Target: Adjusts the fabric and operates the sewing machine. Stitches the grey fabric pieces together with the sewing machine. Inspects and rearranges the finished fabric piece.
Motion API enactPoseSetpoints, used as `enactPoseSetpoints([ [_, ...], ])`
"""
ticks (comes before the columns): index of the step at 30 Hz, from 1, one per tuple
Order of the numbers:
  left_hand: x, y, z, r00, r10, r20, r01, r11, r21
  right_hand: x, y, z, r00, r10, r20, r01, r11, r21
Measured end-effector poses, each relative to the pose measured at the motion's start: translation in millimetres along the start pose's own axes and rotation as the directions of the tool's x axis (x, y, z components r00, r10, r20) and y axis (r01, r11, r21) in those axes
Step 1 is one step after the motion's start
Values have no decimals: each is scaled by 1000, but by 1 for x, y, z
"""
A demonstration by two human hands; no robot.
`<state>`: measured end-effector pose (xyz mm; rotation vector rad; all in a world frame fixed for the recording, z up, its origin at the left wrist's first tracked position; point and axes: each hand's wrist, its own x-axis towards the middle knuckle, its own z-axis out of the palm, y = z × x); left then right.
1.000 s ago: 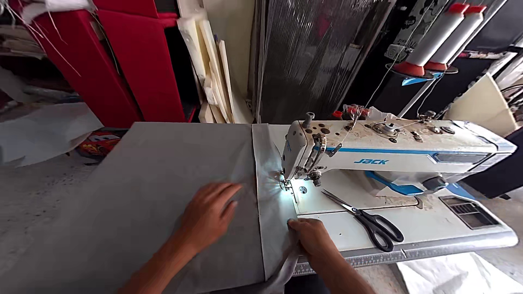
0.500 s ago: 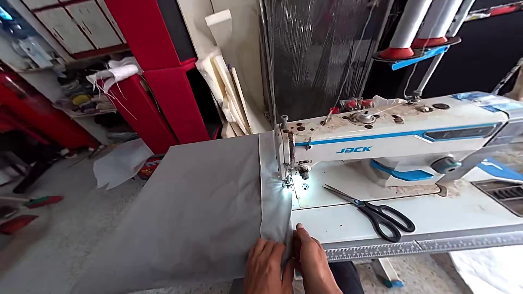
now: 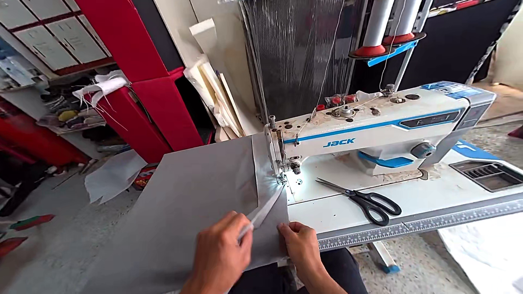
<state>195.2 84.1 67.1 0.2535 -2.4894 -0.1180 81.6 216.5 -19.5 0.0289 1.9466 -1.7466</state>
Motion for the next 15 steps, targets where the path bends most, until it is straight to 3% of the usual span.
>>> enactPoseSetpoints([
  [5, -53, 34, 32, 975, 163, 149, -175, 982, 72, -7, 7, -2, 998, -9, 60, -2, 983, 184],
  [11, -73, 48, 38, 960, 152, 235, -202, 958, 204, -2, 5, -7, 995, 32, 100, -49, 983, 178],
  [15, -77, 53, 44, 962, 118, 248, -167, 968, 186, -3, 3, -11, 988, 64, 140, -92, 975, 202],
])
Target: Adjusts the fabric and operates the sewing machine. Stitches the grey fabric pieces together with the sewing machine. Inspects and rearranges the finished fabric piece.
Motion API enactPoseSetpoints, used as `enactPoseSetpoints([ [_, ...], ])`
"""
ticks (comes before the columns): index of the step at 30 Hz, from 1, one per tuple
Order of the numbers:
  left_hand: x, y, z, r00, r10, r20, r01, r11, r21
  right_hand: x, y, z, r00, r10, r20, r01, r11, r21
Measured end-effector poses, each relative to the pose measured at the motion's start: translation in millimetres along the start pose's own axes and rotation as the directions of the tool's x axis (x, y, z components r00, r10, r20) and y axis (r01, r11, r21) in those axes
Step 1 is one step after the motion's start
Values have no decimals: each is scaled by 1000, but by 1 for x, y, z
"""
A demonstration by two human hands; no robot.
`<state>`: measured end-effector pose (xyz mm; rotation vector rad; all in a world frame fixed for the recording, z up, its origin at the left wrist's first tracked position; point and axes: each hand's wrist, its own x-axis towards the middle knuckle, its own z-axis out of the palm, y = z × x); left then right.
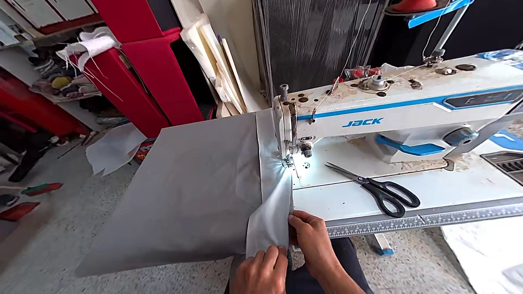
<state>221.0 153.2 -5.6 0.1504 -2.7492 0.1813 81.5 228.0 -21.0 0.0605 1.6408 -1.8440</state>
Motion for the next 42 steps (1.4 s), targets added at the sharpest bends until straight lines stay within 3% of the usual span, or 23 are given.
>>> enactPoseSetpoints([
  [5, 0, 7, 4, 1000, -11, -26, 11, 1000, -15, -4, -1, -1, 999, 29, -21, -28, 997, 68],
  [8, 0, 11, 4, 999, 5, -36, -6, 999, -32, -2, 3, 1, 996, -64, -61, 59, 995, -82],
  [10, 3, 7, 1, 1000, 3, -25, -7, 988, -157, -1, 5, 4, 987, -124, -103, 105, 979, -173],
  [13, 32, -32, -7, 978, -189, 86, 208, 877, -434, 0, 6, 4, 983, -145, -111, 121, 972, -203],
  [16, 84, -85, 11, 875, -433, 218, 483, 818, -313, 0, 7, 6, 979, -160, -125, 129, 966, -225],
  [18, 116, -93, 22, 750, -493, 442, 606, 779, -159, 0, 8, 7, 975, -182, -128, 147, 959, -241],
  [20, 137, -88, 26, 674, -496, 547, 643, 759, -104, 0, 8, 8, 973, -191, -127, 156, 957, -243],
  [22, 148, -85, 31, 651, -479, 589, 654, 748, -113, -1, 8, 8, 972, -191, -133, 156, 958, -239],
  [29, 153, -105, 43, 674, -502, 543, 677, 714, -180, -2, 11, 9, 966, -196, -169, 147, 953, -266],
  [31, 151, -105, 46, 719, -486, 496, 647, 730, -222, -2, 11, 10, 964, -199, -179, 144, 950, -277],
  [33, 145, -106, 52, 836, -455, 306, 541, 777, -323, -3, 11, 10, 959, -214, -187, 157, 947, -279],
  [36, 138, -107, 63, 975, -219, -47, 180, 890, -420, -3, 13, 10, 949, -235, -209, 171, 943, -285],
  [39, 139, -107, 67, 990, 104, -100, -141, 847, -512, -5, 15, 12, 940, -246, -237, 172, 940, -294],
  [42, 139, -112, 81, 929, 356, -98, -347, 752, -561, -5, 16, 11, 931, -266, -249, 181, 930, -319],
])
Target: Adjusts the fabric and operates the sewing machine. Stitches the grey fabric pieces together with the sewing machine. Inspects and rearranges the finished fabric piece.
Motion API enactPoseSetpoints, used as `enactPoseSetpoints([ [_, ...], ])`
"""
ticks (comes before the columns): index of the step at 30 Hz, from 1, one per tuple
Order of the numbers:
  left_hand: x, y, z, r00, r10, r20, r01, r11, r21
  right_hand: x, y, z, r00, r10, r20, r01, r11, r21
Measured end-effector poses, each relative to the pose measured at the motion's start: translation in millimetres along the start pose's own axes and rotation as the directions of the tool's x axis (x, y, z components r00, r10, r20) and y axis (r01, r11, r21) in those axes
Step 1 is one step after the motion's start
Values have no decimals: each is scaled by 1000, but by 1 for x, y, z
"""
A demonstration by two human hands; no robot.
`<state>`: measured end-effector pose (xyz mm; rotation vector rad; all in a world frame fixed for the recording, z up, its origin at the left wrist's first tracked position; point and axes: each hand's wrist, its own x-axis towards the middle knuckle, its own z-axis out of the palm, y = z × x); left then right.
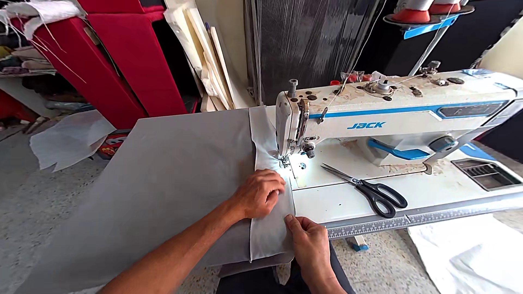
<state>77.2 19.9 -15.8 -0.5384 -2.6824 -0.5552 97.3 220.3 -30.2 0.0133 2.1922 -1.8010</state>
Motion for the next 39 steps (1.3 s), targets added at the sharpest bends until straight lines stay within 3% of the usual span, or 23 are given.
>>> enactPoseSetpoints([
  [6, -2, -23, 8, 968, 250, -16, -251, 967, -50, 0, 3, 1, 998, -49, -28, 48, 997, -58],
  [12, -5, -30, 14, 945, 321, -65, -327, 936, -132, -2, 3, 1, 997, -63, -39, 61, 996, -60],
  [25, -8, -28, 14, 955, 297, 17, -293, 948, -122, -11, -5, -3, 999, 34, -8, -34, 999, -19],
  [39, -6, -25, 13, 962, 274, 12, -270, 952, -144, -12, -9, -5, 1000, 14, -9, -14, 1000, 3],
])
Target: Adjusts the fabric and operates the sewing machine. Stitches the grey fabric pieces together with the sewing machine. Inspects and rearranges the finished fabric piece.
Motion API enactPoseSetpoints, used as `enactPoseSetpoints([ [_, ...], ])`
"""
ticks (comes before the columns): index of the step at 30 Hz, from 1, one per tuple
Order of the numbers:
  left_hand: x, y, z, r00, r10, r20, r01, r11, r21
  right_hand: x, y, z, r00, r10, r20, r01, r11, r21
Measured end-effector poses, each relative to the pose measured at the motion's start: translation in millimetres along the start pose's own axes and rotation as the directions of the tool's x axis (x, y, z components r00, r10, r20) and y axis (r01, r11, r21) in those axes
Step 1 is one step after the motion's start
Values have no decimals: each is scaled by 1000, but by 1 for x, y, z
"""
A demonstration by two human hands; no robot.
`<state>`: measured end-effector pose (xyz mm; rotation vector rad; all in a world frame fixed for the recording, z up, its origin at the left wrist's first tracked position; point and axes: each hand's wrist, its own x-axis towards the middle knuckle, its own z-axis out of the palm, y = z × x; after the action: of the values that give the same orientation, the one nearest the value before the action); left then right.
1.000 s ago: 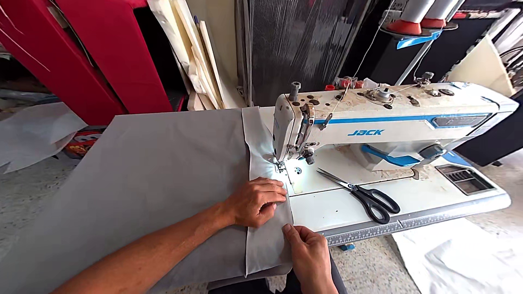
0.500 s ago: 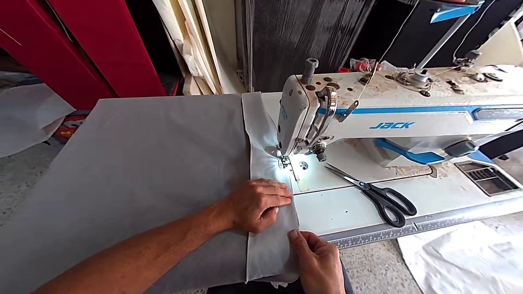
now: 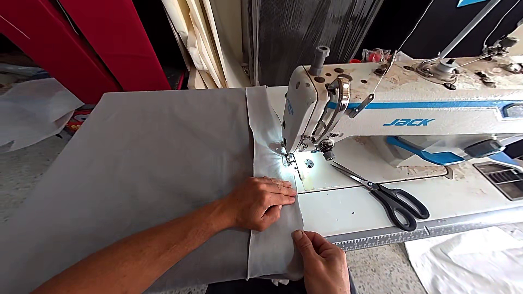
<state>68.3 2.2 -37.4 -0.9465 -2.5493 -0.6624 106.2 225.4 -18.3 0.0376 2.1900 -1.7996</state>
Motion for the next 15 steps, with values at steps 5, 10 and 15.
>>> enactPoseSetpoints([
  [5, 1, 1, 0, 1000, -3, 0, 3, 1000, 14, 1, 1, -2, 1000, -5, 4, 5, 1000, 8],
  [10, 3, 2, 1, 1000, -18, -7, 18, 999, 27, 4, 1, -2, 1000, -16, -3, 16, 1000, 11],
  [15, 5, 0, 2, 1000, -26, -13, 26, 999, 42, 11, -1, -2, 999, -33, -3, 33, 999, -8],
])
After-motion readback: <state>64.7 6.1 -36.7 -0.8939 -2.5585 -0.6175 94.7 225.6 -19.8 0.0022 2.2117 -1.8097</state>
